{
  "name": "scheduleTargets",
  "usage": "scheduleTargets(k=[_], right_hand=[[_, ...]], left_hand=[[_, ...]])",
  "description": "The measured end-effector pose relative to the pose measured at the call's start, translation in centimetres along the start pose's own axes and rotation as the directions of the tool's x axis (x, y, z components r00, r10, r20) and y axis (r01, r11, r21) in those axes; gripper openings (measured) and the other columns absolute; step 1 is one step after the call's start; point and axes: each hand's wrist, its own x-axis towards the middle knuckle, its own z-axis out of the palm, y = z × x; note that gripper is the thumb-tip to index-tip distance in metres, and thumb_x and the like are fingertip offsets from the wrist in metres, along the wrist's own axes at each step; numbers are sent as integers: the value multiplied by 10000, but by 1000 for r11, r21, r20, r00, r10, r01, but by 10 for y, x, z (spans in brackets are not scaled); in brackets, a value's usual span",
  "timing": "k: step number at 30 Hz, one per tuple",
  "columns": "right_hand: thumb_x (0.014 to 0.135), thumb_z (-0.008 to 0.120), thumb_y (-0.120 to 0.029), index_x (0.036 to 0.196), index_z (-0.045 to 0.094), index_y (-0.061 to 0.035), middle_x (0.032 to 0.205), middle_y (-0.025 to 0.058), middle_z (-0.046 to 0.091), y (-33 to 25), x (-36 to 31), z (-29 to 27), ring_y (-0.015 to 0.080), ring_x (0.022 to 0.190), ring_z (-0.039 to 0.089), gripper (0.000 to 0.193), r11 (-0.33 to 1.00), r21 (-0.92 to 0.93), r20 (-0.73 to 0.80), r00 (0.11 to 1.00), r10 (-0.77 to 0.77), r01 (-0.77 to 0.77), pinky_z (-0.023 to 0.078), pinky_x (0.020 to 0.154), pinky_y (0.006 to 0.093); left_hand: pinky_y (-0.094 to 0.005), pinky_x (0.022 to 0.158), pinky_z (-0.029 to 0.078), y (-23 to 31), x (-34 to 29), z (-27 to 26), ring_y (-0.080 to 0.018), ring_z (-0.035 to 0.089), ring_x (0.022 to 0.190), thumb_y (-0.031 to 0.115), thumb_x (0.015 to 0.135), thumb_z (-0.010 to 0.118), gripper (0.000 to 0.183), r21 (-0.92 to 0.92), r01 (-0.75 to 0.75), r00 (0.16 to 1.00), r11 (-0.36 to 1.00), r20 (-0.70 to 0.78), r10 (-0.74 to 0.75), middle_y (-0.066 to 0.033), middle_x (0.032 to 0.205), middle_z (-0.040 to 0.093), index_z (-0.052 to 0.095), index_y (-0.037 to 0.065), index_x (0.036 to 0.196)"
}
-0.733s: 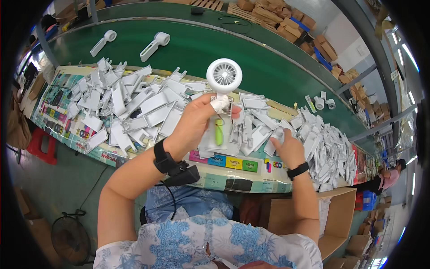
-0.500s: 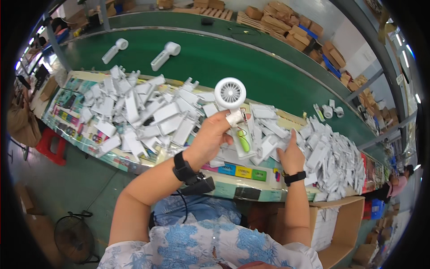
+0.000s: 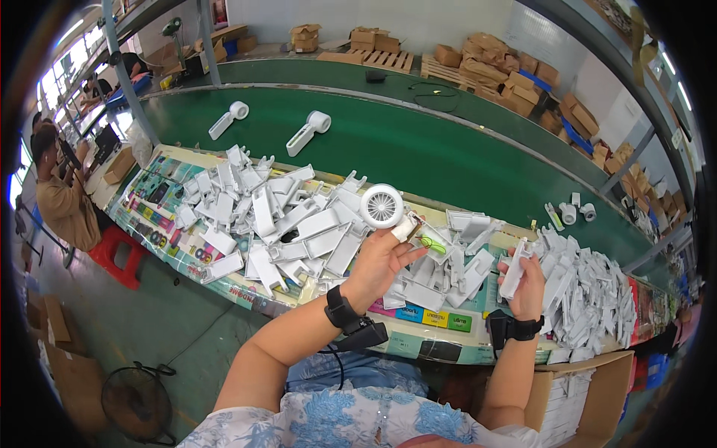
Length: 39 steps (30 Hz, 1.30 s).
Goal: Assembling and packing small handheld electronic fans on an assembly line.
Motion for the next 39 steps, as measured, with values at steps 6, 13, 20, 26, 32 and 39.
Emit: scheduleTargets(k=[6, 13, 20, 26, 32, 39], right_hand=[[875, 480, -90, 1384, 227, -153, 962, 130, 568, -13, -29, 65, 218, 723, 627, 572, 915, 276, 512, 850, 120, -295, 531, 540, 352], [851, 531, -62, 1384, 262, -121, 973, 106, 563, 1, -30, 97, 166, 695, 583, 599, 920, 213, 593, 792, 146, -329, 498, 564, 305], [701, 648, -127, 1272, 475, -119, 925, 111, 516, 11, -44, 125, 284, 849, 477, 597, 147, -566, 679, 559, -476, 811, 386, 752, 390], [684, 639, -136, 1295, 462, -135, 993, 70, 503, 8, -52, 134, 252, 876, 466, 636, -88, -672, 687, 573, -446, 736, 357, 751, 380], [657, 600, -105, 1301, 453, -102, 991, 95, 492, 13, -58, 145, 272, 890, 456, 660, -77, -678, 675, 577, -459, 731, 352, 784, 386], [660, 615, -121, 1303, 444, -86, 1013, 111, 482, 18, -59, 150, 287, 912, 452, 667, -52, -711, 631, 604, -487, 701, 349, 810, 398]], left_hand=[[-396, 938, 454, -10, 1, -2, -204, 528, 1084, 216, 914, 474, 320, 8, 7, 999, 1000, -47, -6, -84, 1150, 541, 462, 35, 1178], [-379, 934, 456, -12, -4, 4, -194, 535, 1074, 206, 908, 482, 309, 13, -23, 996, 1000, -80, 24, -77, 1141, 547, 480, 35, 1165], [-340, 879, 474, -15, -8, 5, -168, 556, 1010, 187, 904, 480, 292, 26, -60, 995, 998, -78, 62, -68, 1102, 566, 512, 28, 1146], [-325, 872, 470, -13, -14, 7, -167, 563, 975, 183, 898, 479, 296, 8, -93, 993, 996, -68, 93, -61, 1066, 574, 521, 21, 1142], [-293, 858, 467, -19, -18, 6, -148, 564, 969, 163, 886, 516, 316, 27, -120, 991, 992, -60, 122, -50, 1086, 575, 517, 27, 1172], [-220, 802, 447, -29, -18, 13, -97, 563, 927, 149, 844, 621, 334, 140, -204, 950, 969, -210, 230, -44, 1027, 608, 565, 7, 1141]])
